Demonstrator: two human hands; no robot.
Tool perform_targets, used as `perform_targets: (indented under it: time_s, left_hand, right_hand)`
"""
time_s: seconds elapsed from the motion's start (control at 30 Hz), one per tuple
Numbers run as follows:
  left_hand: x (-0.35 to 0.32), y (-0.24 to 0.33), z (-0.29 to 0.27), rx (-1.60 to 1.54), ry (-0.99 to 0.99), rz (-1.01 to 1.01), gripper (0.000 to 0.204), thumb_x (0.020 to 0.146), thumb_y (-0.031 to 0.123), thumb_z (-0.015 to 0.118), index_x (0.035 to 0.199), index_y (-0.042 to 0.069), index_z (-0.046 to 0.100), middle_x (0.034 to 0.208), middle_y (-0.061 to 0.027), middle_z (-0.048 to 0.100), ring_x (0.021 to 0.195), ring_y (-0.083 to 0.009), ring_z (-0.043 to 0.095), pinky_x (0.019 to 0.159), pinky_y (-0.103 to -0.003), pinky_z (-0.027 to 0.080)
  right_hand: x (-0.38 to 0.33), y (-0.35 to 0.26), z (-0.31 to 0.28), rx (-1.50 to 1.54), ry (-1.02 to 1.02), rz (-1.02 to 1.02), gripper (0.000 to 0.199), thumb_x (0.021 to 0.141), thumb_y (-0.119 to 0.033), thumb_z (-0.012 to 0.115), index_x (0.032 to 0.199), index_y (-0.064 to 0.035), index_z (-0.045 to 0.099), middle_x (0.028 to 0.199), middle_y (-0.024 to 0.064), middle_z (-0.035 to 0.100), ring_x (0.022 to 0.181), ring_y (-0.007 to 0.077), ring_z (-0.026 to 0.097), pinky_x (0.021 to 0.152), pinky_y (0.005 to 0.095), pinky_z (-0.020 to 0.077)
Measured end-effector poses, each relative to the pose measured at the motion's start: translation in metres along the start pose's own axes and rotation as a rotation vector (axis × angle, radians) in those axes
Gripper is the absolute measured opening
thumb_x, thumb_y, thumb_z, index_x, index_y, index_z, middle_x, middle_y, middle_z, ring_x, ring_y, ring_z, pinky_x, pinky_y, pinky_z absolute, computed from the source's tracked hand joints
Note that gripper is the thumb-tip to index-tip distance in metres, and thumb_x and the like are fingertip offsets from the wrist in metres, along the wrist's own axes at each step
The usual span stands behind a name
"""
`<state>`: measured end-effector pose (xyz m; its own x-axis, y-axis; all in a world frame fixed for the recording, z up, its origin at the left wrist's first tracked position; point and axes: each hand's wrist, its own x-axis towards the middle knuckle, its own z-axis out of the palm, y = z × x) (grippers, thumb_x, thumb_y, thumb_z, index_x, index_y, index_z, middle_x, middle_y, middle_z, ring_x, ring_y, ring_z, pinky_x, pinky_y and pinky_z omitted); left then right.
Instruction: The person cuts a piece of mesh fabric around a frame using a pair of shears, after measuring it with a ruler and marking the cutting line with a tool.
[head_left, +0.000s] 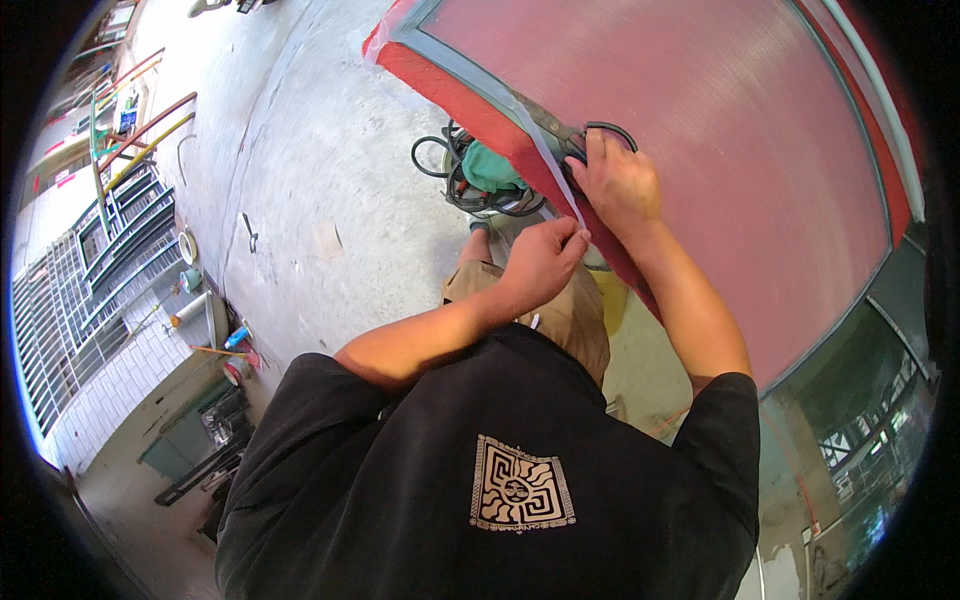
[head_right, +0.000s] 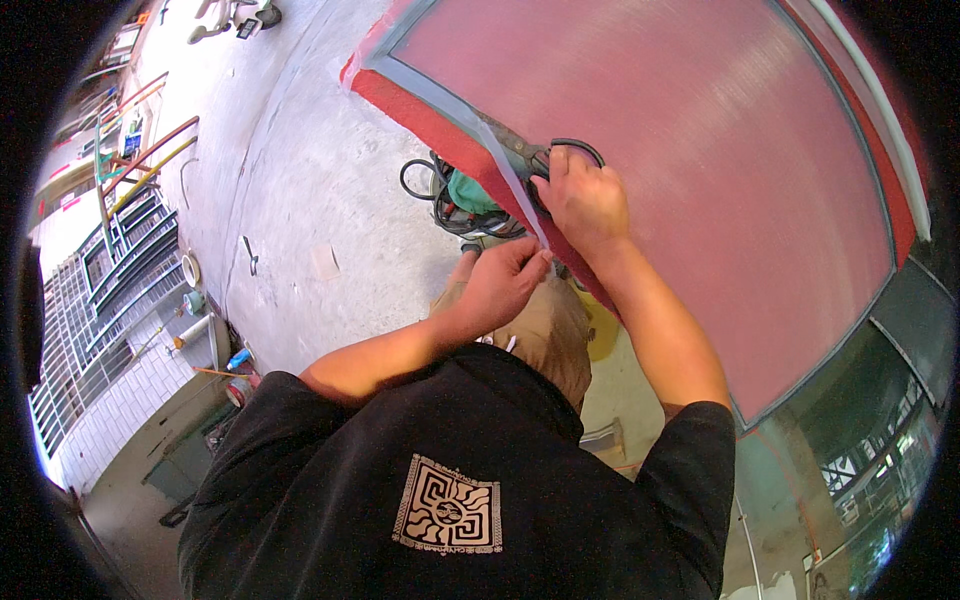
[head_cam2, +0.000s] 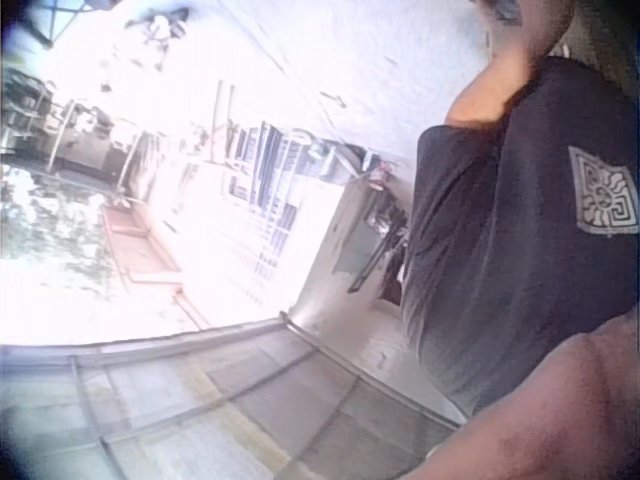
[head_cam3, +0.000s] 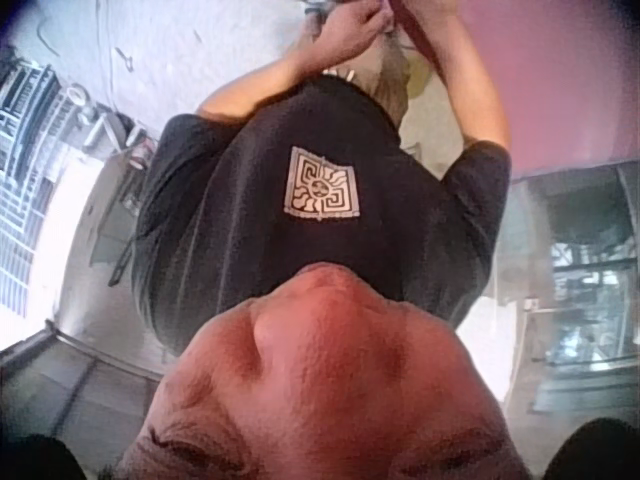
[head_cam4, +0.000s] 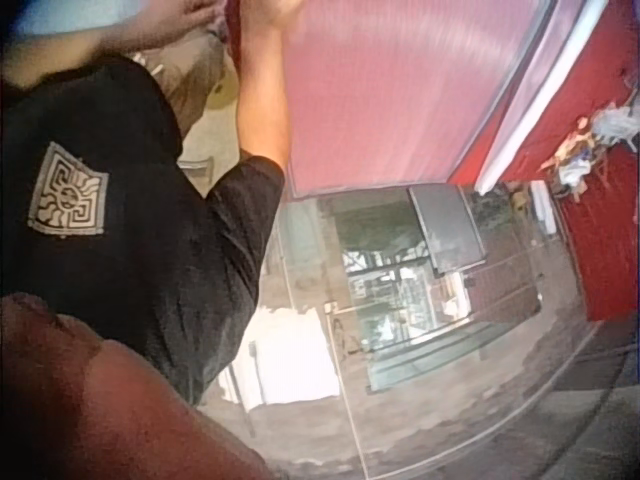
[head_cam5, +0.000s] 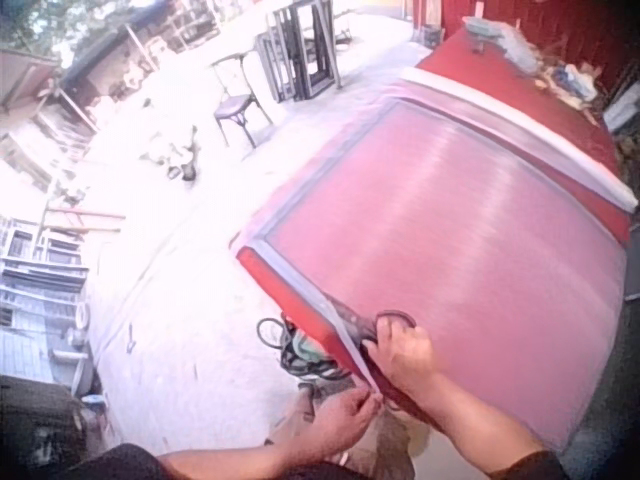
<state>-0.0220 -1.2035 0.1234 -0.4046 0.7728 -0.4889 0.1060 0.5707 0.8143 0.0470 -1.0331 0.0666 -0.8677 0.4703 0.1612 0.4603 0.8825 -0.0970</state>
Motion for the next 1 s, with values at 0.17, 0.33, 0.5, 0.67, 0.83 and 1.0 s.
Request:
perform_targets:
  time_s: [0.17, 0.33, 0.5, 0.67, 0.83, 1.0]
  left_hand:
    - [-0.005, -0.015, -0.006, 0.032, -0.030, 0.060, 0.033, 0.108, 0.026, 0.062, 0.089, -0.001, 0.061, 0.070, -0.0160, 0.056, 0.064, -0.0227, 0.054, 0.064, -0.042, 0.046]
    - [-0.010, -0.017, -0.019, 0.018, -0.053, 0.115, 0.032, 0.106, 0.024, 0.064, 0.088, -0.002, 0.059, 0.075, -0.0210, 0.056, 0.068, -0.0348, 0.057, 0.066, -0.046, 0.046]
    - [-0.013, -0.018, -0.030, 0.006, -0.084, 0.126, 0.032, 0.104, 0.022, 0.065, 0.086, -0.003, 0.057, 0.080, -0.0249, 0.057, 0.076, -0.0440, 0.060, 0.070, -0.051, 0.047]
    - [-0.013, -0.023, -0.040, 0.031, -0.088, 0.225, 0.031, 0.102, 0.021, 0.066, 0.084, -0.003, 0.057, 0.080, -0.0256, 0.058, 0.079, -0.0467, 0.060, 0.071, -0.053, 0.047]
    - [-0.016, -0.028, -0.048, 0.021, -0.113, 0.253, 0.029, 0.101, 0.019, 0.066, 0.083, -0.001, 0.058, 0.081, -0.0254, 0.059, 0.082, -0.0475, 0.061, 0.072, -0.054, 0.047]
    - [-0.017, -0.034, -0.055, 0.020, -0.161, 0.250, 0.027, 0.100, 0.019, 0.066, 0.083, -0.001, 0.058, 0.081, -0.0246, 0.059, 0.083, -0.0476, 0.061, 0.074, -0.055, 0.048]
  right_hand:
    - [0.031, -0.014, 0.007, 0.023, 0.017, -0.003, 0.051, 0.095, -0.049, 0.075, 0.122, -0.0075, 0.065, 0.088, 0.0055, 0.070, 0.075, 0.0222, 0.072, 0.070, 0.0384, 0.0549]
    - [0.057, -0.025, 0.017, 0.033, 0.031, -0.009, 0.049, 0.094, -0.048, 0.077, 0.120, -0.0086, 0.066, 0.086, 0.0048, 0.071, 0.076, 0.0222, 0.073, 0.070, 0.0383, 0.0554]
    - [0.087, -0.037, 0.021, 0.052, -0.008, -0.016, 0.047, 0.095, -0.047, 0.076, 0.119, -0.0083, 0.066, 0.087, 0.0056, 0.073, 0.076, 0.0223, 0.074, 0.070, 0.0385, 0.0556]
    - [0.115, -0.050, 0.032, 0.082, -0.026, -0.010, 0.047, 0.095, -0.046, 0.075, 0.120, -0.0073, 0.066, 0.088, 0.0063, 0.074, 0.077, 0.0230, 0.074, 0.070, 0.0387, 0.0565]
    - [0.136, -0.060, 0.042, 0.115, 0.005, -0.017, 0.046, 0.096, -0.046, 0.075, 0.121, -0.0071, 0.067, 0.092, 0.0098, 0.075, 0.076, 0.0294, 0.074, 0.069, 0.0420, 0.0575]
    - [0.155, -0.071, 0.049, 0.075, 0.010, -0.021, 0.046, 0.096, -0.047, 0.075, 0.120, -0.0078, 0.067, 0.089, 0.0083, 0.075, 0.076, 0.0273, 0.074, 0.070, 0.0411, 0.0577]
